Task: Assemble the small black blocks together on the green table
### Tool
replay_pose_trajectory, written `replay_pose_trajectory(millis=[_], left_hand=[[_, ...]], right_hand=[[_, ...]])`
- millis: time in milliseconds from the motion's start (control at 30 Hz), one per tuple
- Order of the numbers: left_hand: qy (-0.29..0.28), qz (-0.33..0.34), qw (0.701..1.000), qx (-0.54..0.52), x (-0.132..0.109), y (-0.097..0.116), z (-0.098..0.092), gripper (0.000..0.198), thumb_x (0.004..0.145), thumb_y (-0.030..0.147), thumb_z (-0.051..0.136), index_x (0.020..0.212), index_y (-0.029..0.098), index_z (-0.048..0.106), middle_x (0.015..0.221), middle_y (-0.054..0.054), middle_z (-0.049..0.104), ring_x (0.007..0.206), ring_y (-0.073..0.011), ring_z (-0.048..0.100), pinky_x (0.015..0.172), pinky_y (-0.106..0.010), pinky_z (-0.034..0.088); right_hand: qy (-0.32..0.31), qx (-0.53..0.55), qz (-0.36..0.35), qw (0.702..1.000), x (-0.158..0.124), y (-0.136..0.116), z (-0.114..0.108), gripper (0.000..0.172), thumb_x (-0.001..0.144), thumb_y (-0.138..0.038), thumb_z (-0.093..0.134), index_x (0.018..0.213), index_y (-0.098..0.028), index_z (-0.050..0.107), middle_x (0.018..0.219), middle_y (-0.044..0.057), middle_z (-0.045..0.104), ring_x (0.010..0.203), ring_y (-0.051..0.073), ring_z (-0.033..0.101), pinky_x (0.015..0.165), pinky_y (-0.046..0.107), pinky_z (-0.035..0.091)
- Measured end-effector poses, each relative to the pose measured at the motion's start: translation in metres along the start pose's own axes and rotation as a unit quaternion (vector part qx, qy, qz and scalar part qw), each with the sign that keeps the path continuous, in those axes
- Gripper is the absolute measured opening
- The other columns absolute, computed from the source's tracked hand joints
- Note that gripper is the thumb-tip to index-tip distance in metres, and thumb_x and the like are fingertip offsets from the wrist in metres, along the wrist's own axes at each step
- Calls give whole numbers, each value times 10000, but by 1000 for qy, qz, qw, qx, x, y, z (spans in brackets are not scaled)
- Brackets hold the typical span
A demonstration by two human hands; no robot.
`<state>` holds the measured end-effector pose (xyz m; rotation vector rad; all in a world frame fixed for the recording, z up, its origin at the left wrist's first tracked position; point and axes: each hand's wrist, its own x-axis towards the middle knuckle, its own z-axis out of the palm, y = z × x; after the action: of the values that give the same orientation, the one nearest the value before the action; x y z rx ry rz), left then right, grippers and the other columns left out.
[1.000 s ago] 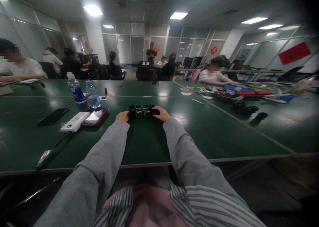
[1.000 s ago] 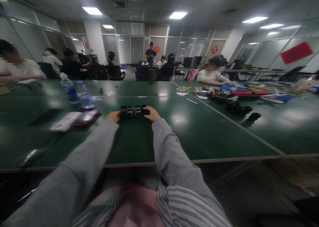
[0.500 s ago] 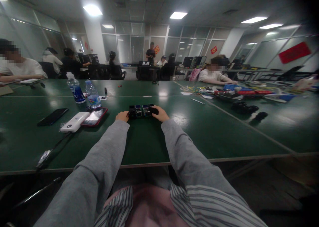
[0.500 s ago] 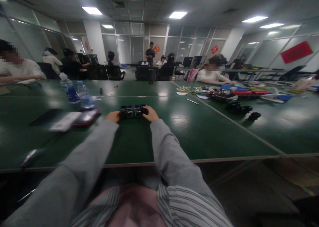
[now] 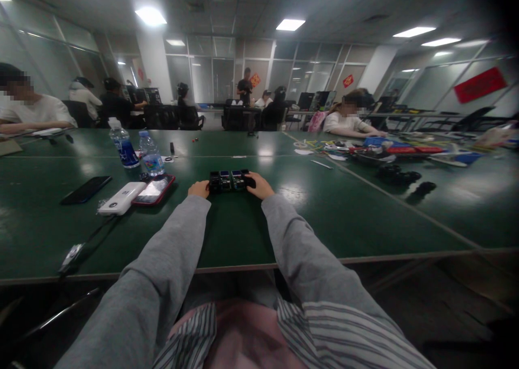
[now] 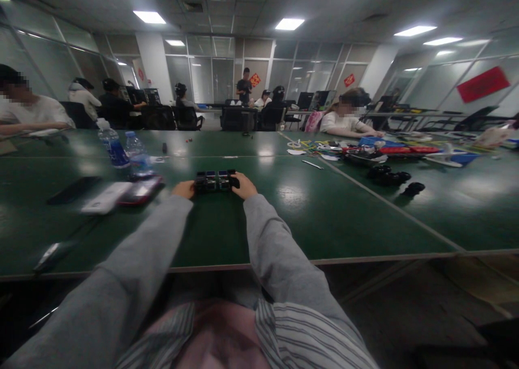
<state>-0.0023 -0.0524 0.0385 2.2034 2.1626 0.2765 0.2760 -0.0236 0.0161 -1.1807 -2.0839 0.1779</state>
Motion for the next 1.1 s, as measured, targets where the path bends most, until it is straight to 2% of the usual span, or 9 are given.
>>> replay_pose_trajectory(millis=[400,500,600,667,733,800,867,1000,1100], left_hand=[[-6,-7,1000,-10,-3,2,-3,280,845,242,407,1053,272,593,1068,-59,643,959,-208,602,777,-304,465],[-2,-6,1000,-5,-1,1,-1,284,845,248,407,1060,279,588,1055,-59,643,950,-206,604,769,-301,465],[2,-4,1000,-3,1,-1,1,289,840,250,409,1065,283,586,1054,-59,643,938,-205,606,755,-295,464],[4,-3,1000,-3,2,-1,2,289,836,250,410,1061,284,588,1059,-59,643,938,-208,607,752,-296,465],[4,-4,1000,-3,3,-1,3,288,833,247,409,1053,284,592,1063,-58,644,944,-211,607,755,-297,465],[4,-7,1000,-3,3,-1,3,286,833,244,408,1046,281,595,1064,-58,645,952,-209,606,761,-294,464],[4,-8,1000,-5,2,-1,2,287,835,244,405,1046,277,597,1065,-60,645,956,-208,605,766,-293,463],[3,-7,1000,-5,0,0,1,299,838,243,400,1064,282,593,1066,-63,645,960,-213,604,774,-304,464],[4,-8,1000,-1,-1,1,0,295,840,242,402,1061,284,593,1058,-59,647,958,-207,605,777,-297,464]], right_hand=[[20,1,31,999,0,-4,-3,519,698,-245,606,1208,-207,517,1291,69,486,1187,207,472,1036,394,367],[63,33,106,992,4,-3,-4,465,762,-266,530,1219,-185,494,1207,74,552,1108,191,522,998,375,398],[87,23,174,981,6,2,-4,398,832,-244,413,1214,-164,492,1190,89,567,1119,199,508,1015,404,361],[98,-11,171,980,5,7,-2,392,855,-272,390,1214,-149,491,1207,108,554,1160,223,473,1041,452,304],[109,-44,144,983,3,10,0,460,838,-371,456,1235,-140,473,1236,129,525,1195,258,431,1047,492,270],[103,-65,114,986,0,11,2,572,769,-435,559,1254,-147,462,1253,135,501,1211,281,403,1036,498,281],[81,-71,107,988,-1,11,3,577,743,-410,597,1249,-160,477,1231,131,509,1194,276,417,1015,467,325],[67,-36,165,983,3,11,1,440,845,-368,466,1227,-152,500,1167,125,559,1115,231,499,974,395,380],[94,-36,223,970,5,12,-3,415,891,-409,364,1147,-139,546,1118,137,590,1108,243,511,993,437,346]])
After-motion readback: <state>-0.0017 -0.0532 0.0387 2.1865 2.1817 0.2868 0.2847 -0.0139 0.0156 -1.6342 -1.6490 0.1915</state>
